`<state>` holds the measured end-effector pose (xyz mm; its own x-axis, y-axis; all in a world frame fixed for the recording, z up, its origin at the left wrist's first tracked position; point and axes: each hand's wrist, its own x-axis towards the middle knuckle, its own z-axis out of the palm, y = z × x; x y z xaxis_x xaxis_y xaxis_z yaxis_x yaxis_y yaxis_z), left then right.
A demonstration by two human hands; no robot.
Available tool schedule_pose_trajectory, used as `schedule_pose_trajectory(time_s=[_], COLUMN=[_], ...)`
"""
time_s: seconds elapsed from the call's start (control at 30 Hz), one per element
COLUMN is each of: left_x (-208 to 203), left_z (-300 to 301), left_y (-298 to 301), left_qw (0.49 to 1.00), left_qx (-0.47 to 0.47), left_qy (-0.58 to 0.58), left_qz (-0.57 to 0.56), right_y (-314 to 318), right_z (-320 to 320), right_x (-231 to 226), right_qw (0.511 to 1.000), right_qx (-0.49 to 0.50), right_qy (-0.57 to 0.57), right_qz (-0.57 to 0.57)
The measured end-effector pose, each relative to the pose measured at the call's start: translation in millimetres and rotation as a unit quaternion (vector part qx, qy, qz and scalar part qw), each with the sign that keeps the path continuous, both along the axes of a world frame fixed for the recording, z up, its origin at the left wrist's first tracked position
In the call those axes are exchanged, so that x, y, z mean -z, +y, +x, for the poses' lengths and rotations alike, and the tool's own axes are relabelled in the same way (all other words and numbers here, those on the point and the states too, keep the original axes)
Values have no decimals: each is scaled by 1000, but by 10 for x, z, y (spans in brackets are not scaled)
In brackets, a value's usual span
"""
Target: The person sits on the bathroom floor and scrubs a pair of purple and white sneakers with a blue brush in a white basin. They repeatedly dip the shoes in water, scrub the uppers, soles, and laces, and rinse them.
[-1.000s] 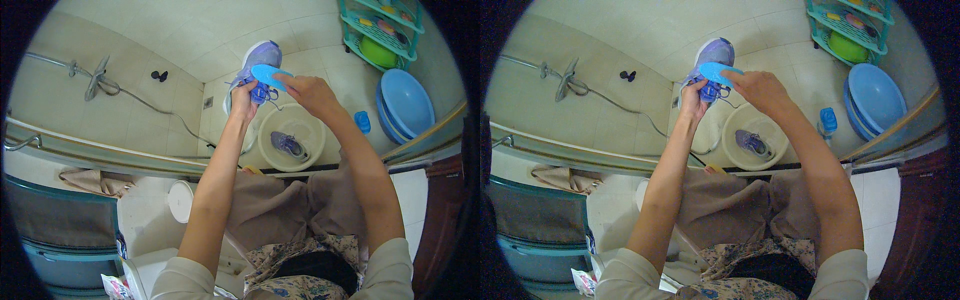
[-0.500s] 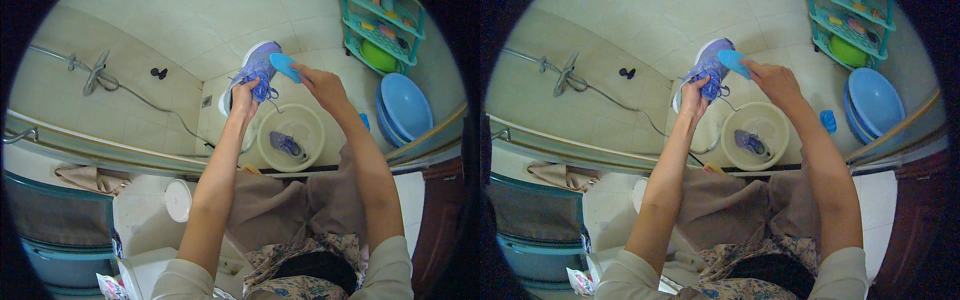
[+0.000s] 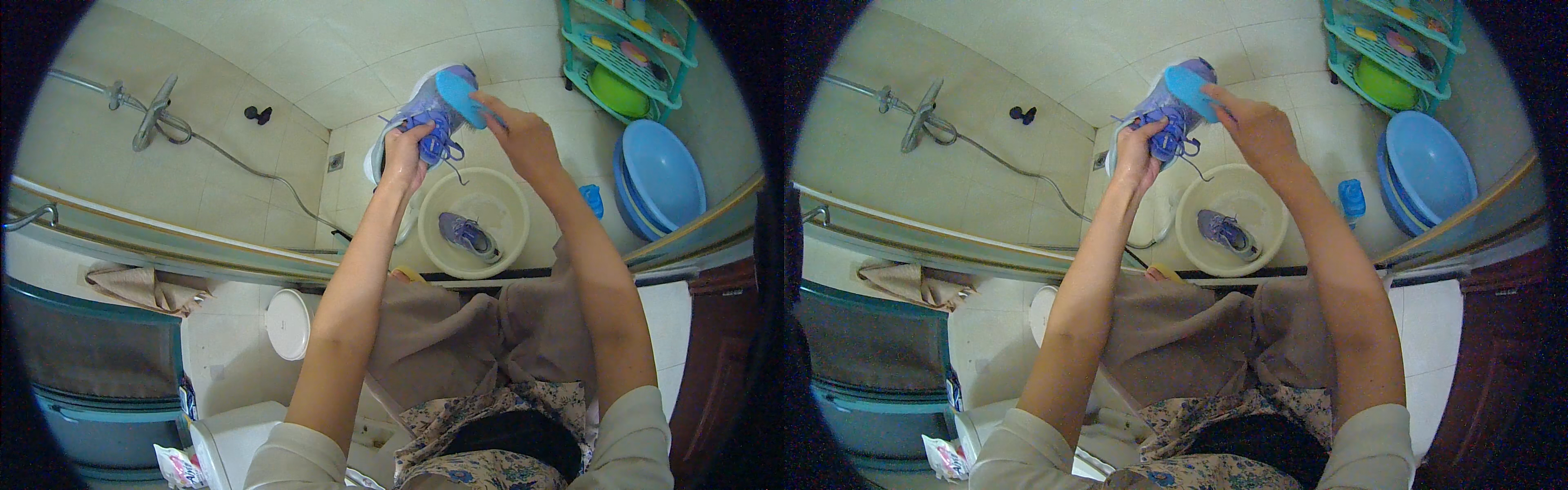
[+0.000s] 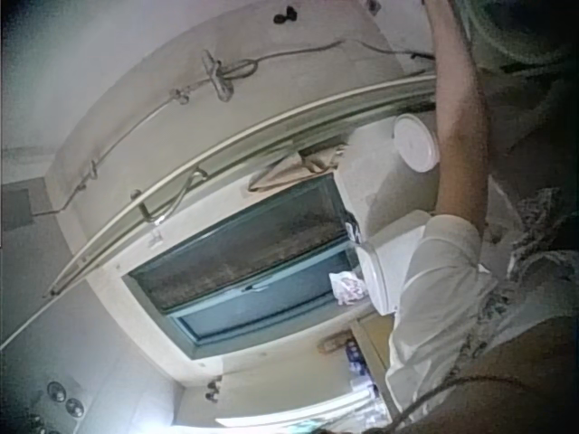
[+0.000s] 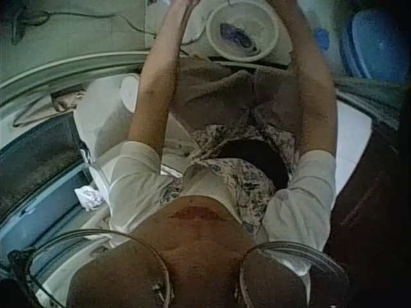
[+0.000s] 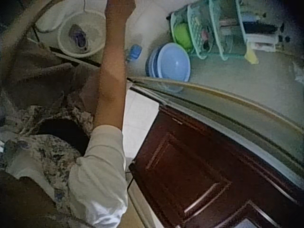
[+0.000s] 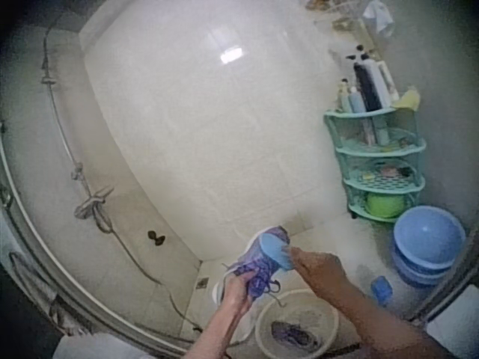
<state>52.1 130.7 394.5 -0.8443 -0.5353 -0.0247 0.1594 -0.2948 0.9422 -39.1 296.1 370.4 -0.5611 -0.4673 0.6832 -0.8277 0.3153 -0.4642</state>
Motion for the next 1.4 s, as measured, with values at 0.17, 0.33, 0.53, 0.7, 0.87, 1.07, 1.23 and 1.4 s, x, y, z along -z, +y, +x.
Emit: schedule_pose_trajectory(time_s=[0.17,0.33,0.53,0.7,0.87,1.07,1.23,1.4], left_x=[10,22,47,60,75,129,177,195], left_z=[-5,0,-39,-35,-45,-28,-11,-27], left_y=[-31,-9,27,19,-3,-34,-109,20], left_qw=[1000,1000,999,1000,999,999,996,997], left_qx=[7,21,29,23,34,46,76,36], left_qy=[1,11,12,2,8,14,-4,-48], left_qz=[0,8,15,9,15,22,40,-48], right_y=[84,-8,-62,-42,-17,-119,-121,-56], right_z=[25,132,25,13,39,213,-76,-155], right_x=[-50,-53,14,13,-3,23,68,92], right_qw=[1000,991,983,983,986,993,990,995], right_qx=[-6,22,80,117,89,18,108,96], right_qy=[7,79,117,103,104,94,59,-10], right_qz=[16,110,113,99,97,65,73,33])
